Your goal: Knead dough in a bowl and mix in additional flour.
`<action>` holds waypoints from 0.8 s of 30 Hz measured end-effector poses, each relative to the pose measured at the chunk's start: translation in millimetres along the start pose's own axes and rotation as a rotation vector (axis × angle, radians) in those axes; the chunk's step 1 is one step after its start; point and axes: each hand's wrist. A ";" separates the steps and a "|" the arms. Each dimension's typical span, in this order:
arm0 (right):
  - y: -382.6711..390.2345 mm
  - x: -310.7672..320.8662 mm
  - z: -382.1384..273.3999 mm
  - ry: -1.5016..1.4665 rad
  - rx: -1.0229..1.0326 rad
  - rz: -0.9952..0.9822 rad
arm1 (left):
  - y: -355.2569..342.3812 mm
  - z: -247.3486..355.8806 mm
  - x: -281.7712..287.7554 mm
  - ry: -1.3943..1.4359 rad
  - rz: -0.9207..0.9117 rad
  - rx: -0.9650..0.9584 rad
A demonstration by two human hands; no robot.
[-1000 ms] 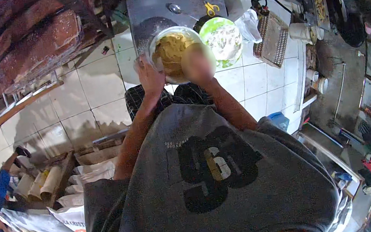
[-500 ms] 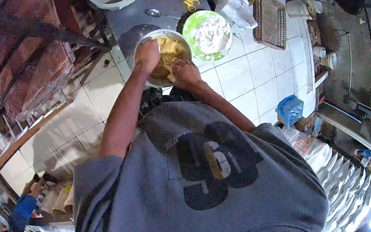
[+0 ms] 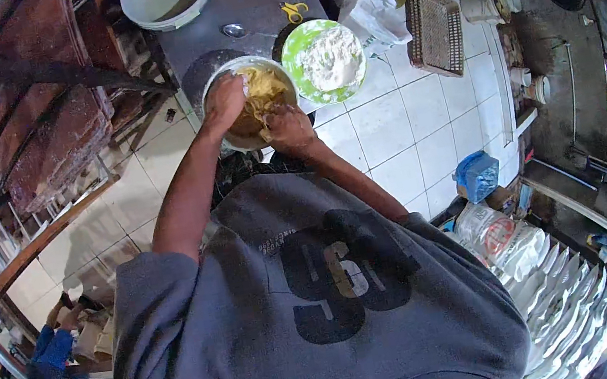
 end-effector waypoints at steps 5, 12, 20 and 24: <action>-3.2 2.3 2.5 -0.041 -0.007 -0.037 | 36.6 17.8 31.4 -0.067 0.088 0.017; -9.4 4.4 -3.1 -0.054 -0.034 -0.052 | 66.1 18.5 24.0 0.198 0.295 -0.072; -13.6 0.7 -1.4 -0.277 -0.028 0.002 | 98.2 -3.2 -3.3 -0.211 0.546 -0.017; -44.1 -19.4 -12.6 -0.250 0.193 0.074 | 92.1 -16.1 -45.7 0.190 0.461 0.351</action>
Point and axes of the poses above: each hand's wrist, its own y-axis away from the middle knuckle, its own x-axis out of the back of the hand, z = x × y, and after that the axes turned 11 degrees about -z, right-handed
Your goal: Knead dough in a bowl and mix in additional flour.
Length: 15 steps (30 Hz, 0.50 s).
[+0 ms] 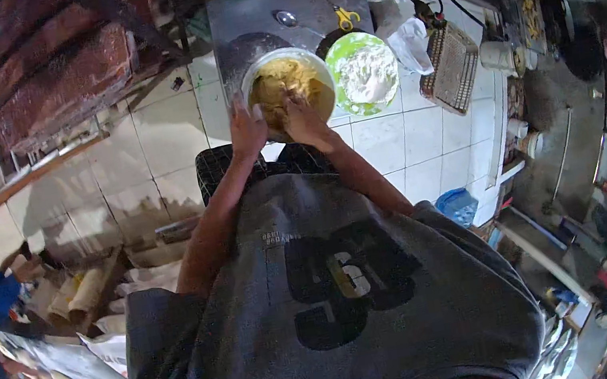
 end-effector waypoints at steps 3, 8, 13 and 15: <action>-34.3 -8.2 1.1 0.308 0.187 0.111 | -4.7 -15.8 -21.2 0.350 -0.029 0.061; -36.3 18.0 1.7 0.296 0.077 -0.653 | -5.9 -4.0 -19.3 0.129 0.193 -0.003; 4.7 40.2 -3.0 0.231 -0.147 -0.250 | -11.1 8.6 0.3 0.273 0.064 0.113; -14.7 38.5 -0.2 0.178 -0.020 0.206 | -15.9 9.1 1.7 0.204 -0.051 0.129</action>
Point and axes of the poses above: each hand's wrist, its own y-axis away from the middle knuckle, its own x-axis out of the back of the hand, z = x × y, and after that the axes turned 11 degrees about -z, right-handed
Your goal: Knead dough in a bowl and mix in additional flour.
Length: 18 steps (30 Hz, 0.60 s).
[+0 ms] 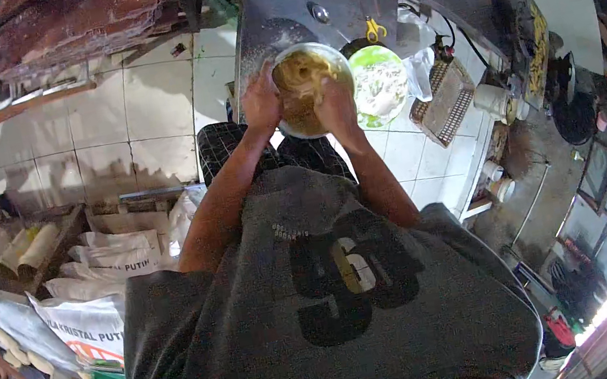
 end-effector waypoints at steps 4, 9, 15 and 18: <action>-48.9 -38.5 -11.5 0.014 -0.255 -0.232 | -8.2 -1.5 -6.9 -0.016 0.080 -0.084; -18.5 -4.9 -2.0 0.098 0.208 -0.877 | -9.5 -9.5 -12.0 0.054 0.057 -0.072; -30.5 -2.6 -14.9 0.075 -0.076 -0.470 | -11.9 -8.8 -10.2 -0.070 0.185 -0.163; -28.5 -15.3 -32.2 0.142 0.031 -0.140 | -10.3 -2.1 -7.2 -0.016 0.067 -0.053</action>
Point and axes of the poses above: each hand's wrist, its own y-axis away from the middle knuckle, its own x-axis out of the back of the hand, z = x × y, and after that the axes turned 11 degrees about -z, right-handed
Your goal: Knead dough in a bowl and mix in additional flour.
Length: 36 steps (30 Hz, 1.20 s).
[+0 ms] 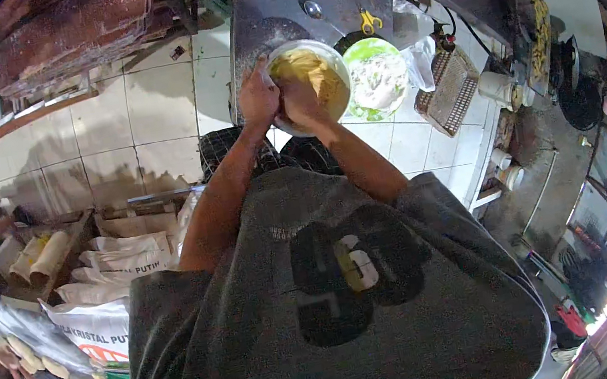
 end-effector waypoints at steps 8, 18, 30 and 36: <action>7.5 25.8 46.5 0.156 0.147 -0.472 | 2.4 -15.5 -10.8 0.066 0.071 -0.081; 32.0 -53.4 82.6 -0.647 -0.022 -0.330 | 1.5 -5.2 -6.6 0.122 0.047 -0.017; 30.0 -33.7 21.6 0.145 0.409 0.143 | -0.9 -0.8 -1.8 0.039 0.043 -0.065; 52.6 8.4 43.9 -0.298 0.031 -0.227 | 1.4 -1.6 -0.4 0.050 0.002 -0.043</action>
Point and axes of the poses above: each hand's wrist, its own y-axis away from the middle knuckle, its own x-axis out of the back of the hand, z = x × y, and after that the axes turned 11 degrees about -z, right-handed
